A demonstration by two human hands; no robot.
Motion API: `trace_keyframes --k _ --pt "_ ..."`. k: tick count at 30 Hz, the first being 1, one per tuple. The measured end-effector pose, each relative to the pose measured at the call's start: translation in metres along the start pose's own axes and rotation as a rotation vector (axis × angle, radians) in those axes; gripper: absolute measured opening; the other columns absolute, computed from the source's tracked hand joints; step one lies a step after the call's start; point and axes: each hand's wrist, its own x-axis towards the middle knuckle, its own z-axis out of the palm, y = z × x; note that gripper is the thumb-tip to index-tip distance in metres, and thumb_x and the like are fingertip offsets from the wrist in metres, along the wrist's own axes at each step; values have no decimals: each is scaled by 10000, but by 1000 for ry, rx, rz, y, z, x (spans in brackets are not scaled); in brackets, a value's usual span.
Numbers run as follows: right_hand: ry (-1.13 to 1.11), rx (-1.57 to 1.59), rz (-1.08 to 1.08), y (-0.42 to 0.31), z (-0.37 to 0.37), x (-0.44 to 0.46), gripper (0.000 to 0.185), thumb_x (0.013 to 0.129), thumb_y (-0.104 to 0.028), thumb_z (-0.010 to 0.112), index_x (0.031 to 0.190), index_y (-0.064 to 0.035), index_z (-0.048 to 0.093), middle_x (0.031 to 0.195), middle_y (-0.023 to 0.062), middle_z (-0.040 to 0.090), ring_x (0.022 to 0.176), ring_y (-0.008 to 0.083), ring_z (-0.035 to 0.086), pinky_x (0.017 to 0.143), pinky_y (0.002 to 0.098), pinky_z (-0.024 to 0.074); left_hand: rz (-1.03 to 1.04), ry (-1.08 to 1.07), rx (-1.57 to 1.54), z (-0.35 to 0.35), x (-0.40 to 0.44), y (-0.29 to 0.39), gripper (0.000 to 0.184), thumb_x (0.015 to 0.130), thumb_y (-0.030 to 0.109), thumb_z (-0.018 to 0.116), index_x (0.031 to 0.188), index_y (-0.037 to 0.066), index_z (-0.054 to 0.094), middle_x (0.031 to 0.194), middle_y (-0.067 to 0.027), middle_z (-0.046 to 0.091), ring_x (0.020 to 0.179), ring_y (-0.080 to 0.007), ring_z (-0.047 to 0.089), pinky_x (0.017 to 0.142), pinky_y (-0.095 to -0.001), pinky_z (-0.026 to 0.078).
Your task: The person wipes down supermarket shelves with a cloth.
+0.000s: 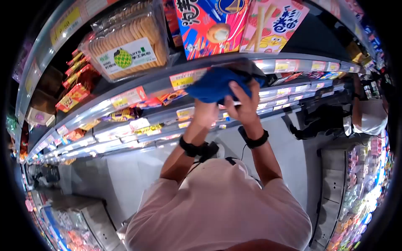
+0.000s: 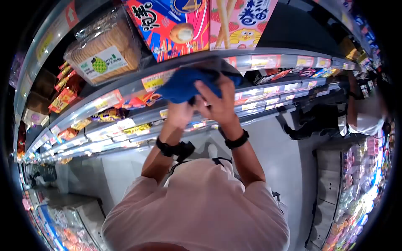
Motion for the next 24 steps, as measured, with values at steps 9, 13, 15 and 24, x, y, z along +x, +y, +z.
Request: trace_keyframes --k 9,13,15,24 --pt "47 -241 9 -16 -8 18 342 926 -230 557 1180 -13 629 1145 139 683 1028 393 575 1035 507 348 -325 252 -738 -3 -8 20 261 930 175 699 1145 45 625 1029 -24 665 916 -86 625 737 -240 477" --pt "86 -137 25 -71 58 15 347 887 -234 596 1167 -36 651 1097 143 679 1019 408 575 1004 513 408 -158 254 -887 -71 -33 34 251 936 143 679 1149 19 626 1071 -41 674 983 -146 654 845 -299 526" --pt "45 -79 4 -107 89 22 341 869 -223 611 1156 -45 663 1063 150 676 984 389 597 997 506 422 -199 332 -830 -118 -47 53 248 931 128 678 1149 23 625 1081 -49 674 990 -158 656 865 -309 530" --pt "-118 250 -108 -243 214 53 394 759 -155 680 1147 -90 693 975 135 672 957 335 646 941 475 451 -47 735 -612 -282 -103 114 161 933 131 611 1049 22 635 993 -76 671 891 -169 659 794 -303 540"
